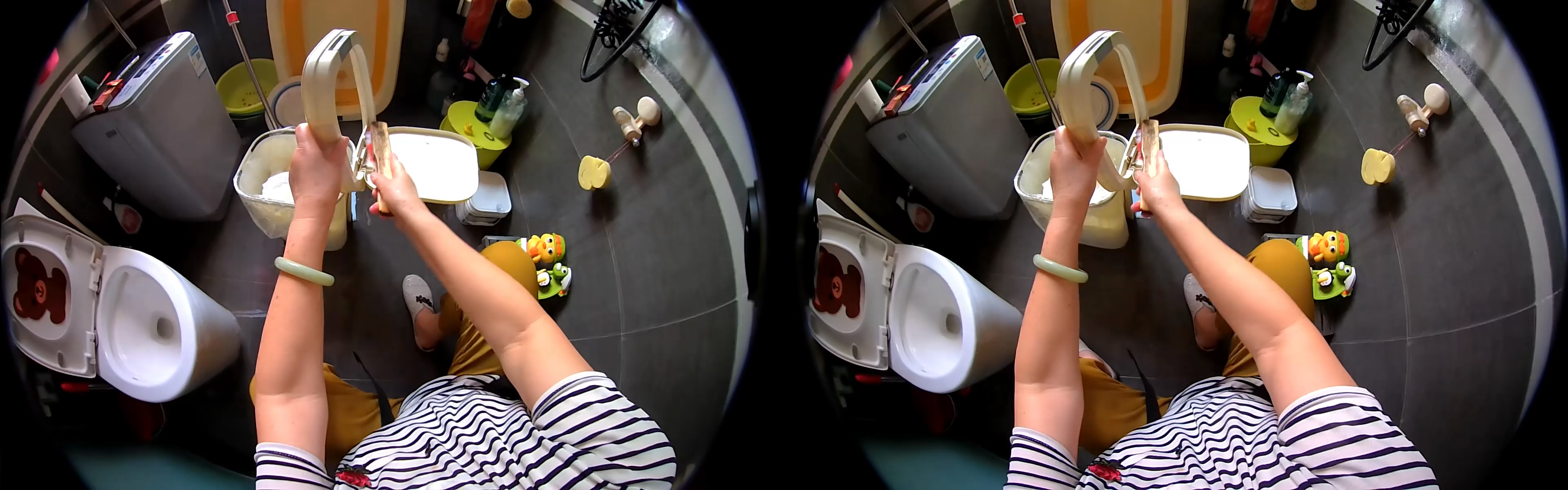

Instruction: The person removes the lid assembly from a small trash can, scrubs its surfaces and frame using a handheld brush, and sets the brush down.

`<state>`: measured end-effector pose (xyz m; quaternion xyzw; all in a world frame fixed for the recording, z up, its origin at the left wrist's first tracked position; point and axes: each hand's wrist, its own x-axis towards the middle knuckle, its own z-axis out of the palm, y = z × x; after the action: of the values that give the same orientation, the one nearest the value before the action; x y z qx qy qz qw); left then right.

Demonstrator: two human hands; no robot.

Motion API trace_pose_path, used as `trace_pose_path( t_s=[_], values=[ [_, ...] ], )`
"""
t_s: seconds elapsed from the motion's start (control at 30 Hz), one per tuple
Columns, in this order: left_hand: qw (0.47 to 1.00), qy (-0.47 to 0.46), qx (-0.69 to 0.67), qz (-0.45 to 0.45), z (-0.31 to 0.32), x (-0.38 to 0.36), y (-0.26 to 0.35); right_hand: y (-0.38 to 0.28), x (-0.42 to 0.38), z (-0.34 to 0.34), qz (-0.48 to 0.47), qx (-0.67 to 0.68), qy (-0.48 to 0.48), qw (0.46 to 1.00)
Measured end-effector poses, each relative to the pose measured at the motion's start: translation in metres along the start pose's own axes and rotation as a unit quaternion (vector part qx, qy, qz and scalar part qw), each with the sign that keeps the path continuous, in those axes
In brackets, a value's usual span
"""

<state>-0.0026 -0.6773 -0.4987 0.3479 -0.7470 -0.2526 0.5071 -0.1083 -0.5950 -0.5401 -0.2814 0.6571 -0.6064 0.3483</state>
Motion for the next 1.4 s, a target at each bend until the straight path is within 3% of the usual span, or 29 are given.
trace_pose_path(
  t_s=[0.17, 0.27, 0.37, 0.47, 0.53, 0.7, 0.77, 0.87, 0.97, 1.1, 1.13, 1.23, 1.33, 1.4],
  values=[
    [0.998, 0.007, 0.06, 0.012, 0.004, -0.004, 0.01, 0.002, -0.039, 0.001, 0.048, 0.037, -0.034, 0.998],
    [0.997, -0.016, 0.081, -0.001, 0.004, -0.002, 0.019, -0.001, -0.071, -0.009, 0.064, -0.006, -0.089, 0.994],
    [0.996, -0.032, 0.079, 0.005, 0.003, -0.005, 0.022, 0.008, -0.035, -0.017, 0.02, 0.056, -0.092, 0.994],
    [0.997, -0.023, 0.061, 0.038, 0.006, -0.009, 0.014, 0.0, 0.001, 0.001, 0.012, 0.065, -0.048, 0.997],
    [0.998, 0.013, 0.065, -0.001, 0.004, -0.007, 0.009, -0.003, -0.009, 0.011, 0.01, 0.058, -0.009, 0.998],
    [1.0, 0.019, -0.001, 0.008, 0.002, -0.003, 0.003, 0.004, -0.071, -0.018, 0.061, 0.03, -0.098, 0.993],
    [1.0, 0.008, 0.0, 0.025, 0.002, -0.004, 0.007, -0.009, -0.06, -0.042, 0.028, 0.064, -0.15, 0.986],
    [0.999, 0.009, -0.015, 0.037, 0.002, -0.005, 0.01, -0.01, -0.046, -0.057, -0.014, 0.1, -0.082, 0.992],
    [0.996, -0.021, -0.083, 0.026, 0.002, -0.007, 0.005, -0.018, -0.055, -0.074, -0.075, 0.146, -0.064, 0.984],
    [0.981, -0.039, -0.188, 0.017, 0.001, -0.014, -0.002, -0.015, -0.065, -0.093, -0.084, 0.148, -0.055, 0.984],
    [0.974, -0.033, -0.224, 0.013, -0.001, -0.018, -0.003, -0.014, -0.069, -0.095, -0.077, 0.158, -0.056, 0.983],
    [0.945, -0.025, -0.3, -0.127, -0.007, -0.028, -0.007, -0.003, -0.075, -0.096, -0.079, 0.148, -0.064, 0.984],
    [0.94, -0.038, -0.277, -0.195, -0.019, -0.039, -0.007, 0.0, -0.076, -0.092, -0.072, 0.147, -0.062, 0.985],
    [0.947, -0.046, -0.256, -0.187, -0.026, -0.042, -0.006, -0.007, -0.07, -0.088, -0.062, 0.127, -0.068, 0.988]
  ],
)
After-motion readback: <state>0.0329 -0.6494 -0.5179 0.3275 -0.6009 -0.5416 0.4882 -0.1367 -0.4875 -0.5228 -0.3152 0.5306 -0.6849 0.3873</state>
